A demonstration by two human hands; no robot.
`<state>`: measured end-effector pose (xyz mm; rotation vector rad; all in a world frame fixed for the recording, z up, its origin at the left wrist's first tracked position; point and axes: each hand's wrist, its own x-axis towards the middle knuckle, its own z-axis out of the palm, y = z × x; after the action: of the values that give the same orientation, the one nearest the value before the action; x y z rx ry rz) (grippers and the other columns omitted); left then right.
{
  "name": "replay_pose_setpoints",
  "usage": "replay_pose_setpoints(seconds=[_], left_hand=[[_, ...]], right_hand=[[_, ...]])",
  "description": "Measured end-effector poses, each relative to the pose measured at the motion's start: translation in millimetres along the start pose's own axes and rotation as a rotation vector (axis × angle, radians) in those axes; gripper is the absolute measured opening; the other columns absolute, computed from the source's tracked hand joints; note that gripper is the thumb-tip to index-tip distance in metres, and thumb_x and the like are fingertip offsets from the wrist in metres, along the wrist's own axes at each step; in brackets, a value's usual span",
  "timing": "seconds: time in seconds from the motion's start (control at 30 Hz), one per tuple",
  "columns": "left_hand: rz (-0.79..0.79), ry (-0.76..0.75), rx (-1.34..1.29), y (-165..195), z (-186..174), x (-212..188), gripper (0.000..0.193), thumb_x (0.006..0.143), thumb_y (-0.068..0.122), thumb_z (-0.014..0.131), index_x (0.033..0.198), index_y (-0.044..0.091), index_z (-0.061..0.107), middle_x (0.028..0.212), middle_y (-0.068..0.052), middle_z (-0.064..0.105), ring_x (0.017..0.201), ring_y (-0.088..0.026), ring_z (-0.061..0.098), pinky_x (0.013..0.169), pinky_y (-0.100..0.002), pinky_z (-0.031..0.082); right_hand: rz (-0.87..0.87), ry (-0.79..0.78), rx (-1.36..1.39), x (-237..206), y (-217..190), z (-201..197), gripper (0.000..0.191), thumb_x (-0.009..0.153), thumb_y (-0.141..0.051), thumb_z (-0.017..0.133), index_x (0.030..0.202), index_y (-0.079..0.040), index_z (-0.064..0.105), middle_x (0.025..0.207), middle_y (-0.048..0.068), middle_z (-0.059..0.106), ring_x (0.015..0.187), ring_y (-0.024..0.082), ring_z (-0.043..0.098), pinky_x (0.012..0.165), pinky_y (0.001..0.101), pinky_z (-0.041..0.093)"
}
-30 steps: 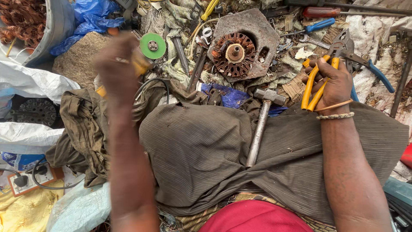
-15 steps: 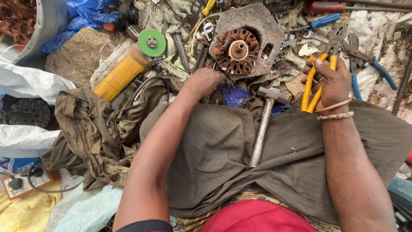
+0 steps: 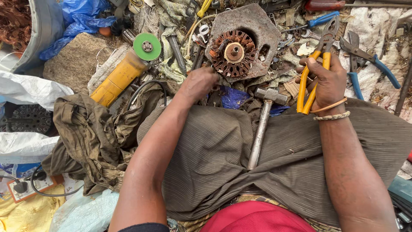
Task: The person uses pliers and a hammer to remove copper windings from a motor stator. They repeatedly pry and pull the windings out of the slots, placing the removed pieces into a nearby bucket.
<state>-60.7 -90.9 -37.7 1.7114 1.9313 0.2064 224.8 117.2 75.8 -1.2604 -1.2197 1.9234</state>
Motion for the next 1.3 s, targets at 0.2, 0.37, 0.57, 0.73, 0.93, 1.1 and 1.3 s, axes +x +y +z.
replay_pose_setpoints(seconds=[0.2, 0.37, 0.57, 0.73, 0.93, 1.1, 1.3], left_hand=[[-0.183, 0.245, -0.250, 2, -39, -7, 0.020, 0.103, 0.012, 0.058, 0.096, 0.007, 0.076, 0.100, -0.012, 0.077, 0.088, -0.021, 0.073, 0.083, -0.036, 0.060], [-0.412, 0.259, -0.512, -4, -67, -20, 0.015, 0.097, 0.020, 0.067, 0.102, 0.010, 0.077, 0.095, -0.009, 0.078, 0.084, -0.019, 0.074, 0.081, -0.038, 0.061], [-0.481, -0.007, -0.274, -15, -52, -24, 0.021, 0.091, 0.001, 0.062, 0.103, 0.010, 0.077, 0.090, -0.016, 0.077, 0.081, -0.027, 0.075, 0.087, -0.044, 0.059], [-0.464, 0.101, -0.062, -25, -19, -23, 0.015, 0.086, -0.003, 0.060, 0.094, -0.002, 0.073, 0.087, -0.027, 0.072, 0.081, -0.041, 0.072, 0.075, -0.052, 0.059], [-0.373, 0.179, 0.088, -23, 10, -19, 0.013, 0.088, -0.004, 0.058, 0.086, -0.006, 0.070, 0.083, -0.029, 0.071, 0.077, -0.043, 0.074, 0.069, -0.048, 0.062], [-0.342, 0.227, 0.036, -22, -1, -21, 0.009, 0.085, -0.002, 0.061, 0.084, -0.002, 0.070, 0.079, -0.025, 0.071, 0.073, -0.042, 0.073, 0.068, -0.050, 0.060], [-0.240, 0.190, 0.099, -10, -16, -26, 0.018, 0.095, -0.005, 0.058, 0.111, 0.001, 0.064, 0.075, -0.021, 0.070, 0.072, -0.039, 0.073, 0.064, -0.051, 0.058]], right_hand=[[0.020, -0.006, 0.036, 2, 2, -4, 0.024, 0.105, -0.009, 0.067, 0.126, -0.001, 0.057, 0.110, 0.015, 0.072, 0.092, 0.021, 0.074, 0.072, 0.0342, 0.065], [0.006, -0.016, -0.002, 3, 4, -4, 0.024, 0.106, -0.009, 0.067, 0.126, -0.001, 0.056, 0.110, 0.014, 0.071, 0.093, 0.022, 0.074, 0.072, 0.0332, 0.064], [0.016, -0.018, 0.007, 2, 5, -2, 0.023, 0.105, -0.008, 0.065, 0.125, -0.001, 0.056, 0.109, 0.014, 0.072, 0.093, 0.021, 0.074, 0.071, 0.0329, 0.064], [0.011, -0.026, 0.001, 1, 4, -1, 0.025, 0.105, -0.009, 0.067, 0.126, 0.000, 0.056, 0.109, 0.014, 0.071, 0.093, 0.022, 0.074, 0.073, 0.0333, 0.064], [0.020, -0.035, 0.001, 1, 5, 0, 0.026, 0.105, -0.009, 0.067, 0.126, -0.001, 0.056, 0.109, 0.013, 0.071, 0.093, 0.021, 0.073, 0.073, 0.0336, 0.064], [0.007, -0.039, 0.000, 1, 6, -2, 0.025, 0.105, -0.010, 0.067, 0.126, -0.001, 0.056, 0.109, 0.014, 0.071, 0.093, 0.022, 0.074, 0.073, 0.0340, 0.064], [0.000, -0.033, -0.006, 1, 4, -3, 0.026, 0.104, -0.009, 0.067, 0.127, 0.000, 0.056, 0.110, 0.015, 0.071, 0.094, 0.022, 0.074, 0.074, 0.0340, 0.064]])
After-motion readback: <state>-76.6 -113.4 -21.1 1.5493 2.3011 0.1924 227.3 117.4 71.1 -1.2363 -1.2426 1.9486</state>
